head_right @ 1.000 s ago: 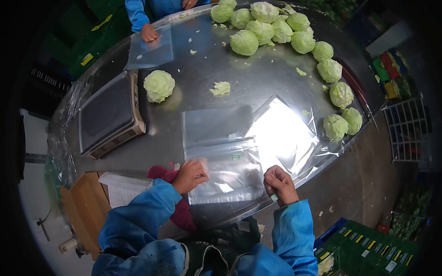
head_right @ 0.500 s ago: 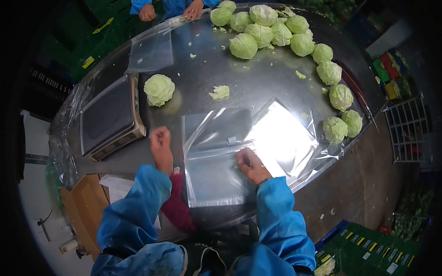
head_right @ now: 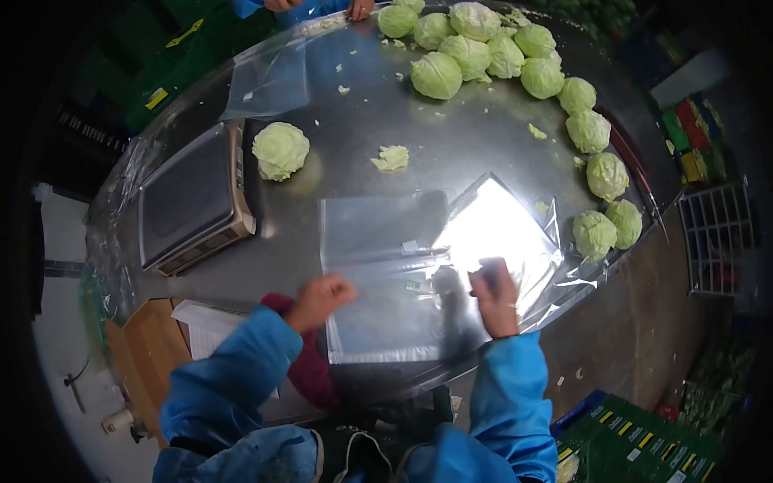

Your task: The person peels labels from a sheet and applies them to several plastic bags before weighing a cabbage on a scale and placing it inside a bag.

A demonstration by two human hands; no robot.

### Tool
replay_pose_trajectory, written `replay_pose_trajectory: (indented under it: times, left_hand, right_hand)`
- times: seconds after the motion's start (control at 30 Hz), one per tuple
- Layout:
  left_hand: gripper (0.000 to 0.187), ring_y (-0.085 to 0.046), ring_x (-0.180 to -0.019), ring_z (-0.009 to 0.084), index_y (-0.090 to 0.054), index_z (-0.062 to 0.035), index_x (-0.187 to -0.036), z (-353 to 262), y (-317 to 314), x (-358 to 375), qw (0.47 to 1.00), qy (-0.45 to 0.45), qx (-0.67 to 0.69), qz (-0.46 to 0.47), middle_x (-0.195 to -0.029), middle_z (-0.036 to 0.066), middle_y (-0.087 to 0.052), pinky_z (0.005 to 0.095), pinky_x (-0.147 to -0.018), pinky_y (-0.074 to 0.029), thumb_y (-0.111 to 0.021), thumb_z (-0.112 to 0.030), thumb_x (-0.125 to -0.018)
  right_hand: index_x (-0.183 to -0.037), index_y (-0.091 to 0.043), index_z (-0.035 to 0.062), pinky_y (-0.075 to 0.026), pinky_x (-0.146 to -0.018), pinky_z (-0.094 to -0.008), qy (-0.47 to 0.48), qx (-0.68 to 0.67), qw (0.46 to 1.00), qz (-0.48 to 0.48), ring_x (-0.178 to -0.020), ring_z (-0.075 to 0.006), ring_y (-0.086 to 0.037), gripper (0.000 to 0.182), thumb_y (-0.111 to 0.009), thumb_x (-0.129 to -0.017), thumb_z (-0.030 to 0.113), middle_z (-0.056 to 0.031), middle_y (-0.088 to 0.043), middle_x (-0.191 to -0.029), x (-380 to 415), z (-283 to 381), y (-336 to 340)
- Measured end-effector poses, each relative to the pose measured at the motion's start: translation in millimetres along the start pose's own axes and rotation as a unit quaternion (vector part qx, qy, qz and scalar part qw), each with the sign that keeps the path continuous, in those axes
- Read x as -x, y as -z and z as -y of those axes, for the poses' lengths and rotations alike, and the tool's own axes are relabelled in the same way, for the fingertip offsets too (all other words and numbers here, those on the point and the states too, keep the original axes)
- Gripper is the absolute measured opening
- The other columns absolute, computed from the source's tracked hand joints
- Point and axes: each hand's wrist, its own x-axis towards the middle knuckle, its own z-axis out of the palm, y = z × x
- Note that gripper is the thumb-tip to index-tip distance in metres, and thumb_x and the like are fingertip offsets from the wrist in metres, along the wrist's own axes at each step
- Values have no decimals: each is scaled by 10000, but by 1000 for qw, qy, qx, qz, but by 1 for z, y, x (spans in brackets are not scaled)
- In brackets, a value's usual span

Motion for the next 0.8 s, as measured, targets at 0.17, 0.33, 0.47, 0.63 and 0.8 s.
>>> replay_pose_trajectory:
  times: [0.17, 0.33, 0.47, 0.63, 0.8]
  left_hand:
    - [225, -547, -861, 125, -602, -63, -1041, -7, 67, -93, 897, 112, 228, -362, -928, 48, -593, 280, -750, -455, -618, -173, -846]
    - [238, -534, -955, 162, -605, -74, -1048, -27, 133, 6, 977, 125, 83, -149, -1004, 62, -581, 300, -806, -439, -634, -156, -826]
    - [282, -548, -935, 219, -591, -51, -1055, -22, 189, 133, 949, 66, -141, -274, -999, 87, -584, 322, -810, -449, -647, -103, -783]
    - [341, -555, -935, 286, -588, -54, -1047, 6, 195, 230, 910, 98, -207, -344, -996, 132, -580, 346, -817, -452, -663, -10, -717]
    - [308, -553, -945, 336, -593, -35, -1021, 9, 179, 230, 921, 29, -229, -314, -1028, 142, -585, 370, -812, -460, -665, -18, -723]
  right_hand:
    - [-887, -560, 56, -422, -565, -242, -70, -71, 995, 6, -641, -100, -503, 125, -587, -847, 172, -20, -541, -751, 22, -18, 11]
    - [-844, -552, 34, -396, -529, -223, -186, -59, 944, 266, -556, -83, -487, 237, -558, -900, 264, -17, -525, -631, 75, -18, -57]
    - [-808, -561, 48, -350, -441, -220, -221, -91, 876, 418, -469, -82, -464, 240, -538, -913, 262, -22, -519, -581, 99, -2, -133]
    - [-868, -556, 40, -260, -366, -237, -348, -145, 827, 418, -376, -102, -377, 275, -571, -888, 314, -25, -475, -540, 110, 28, -233]
    - [-844, -531, 51, -232, -342, -257, -470, -194, 765, 396, -346, -105, -341, 228, -586, -877, 269, -15, -432, -518, 108, 10, -307]
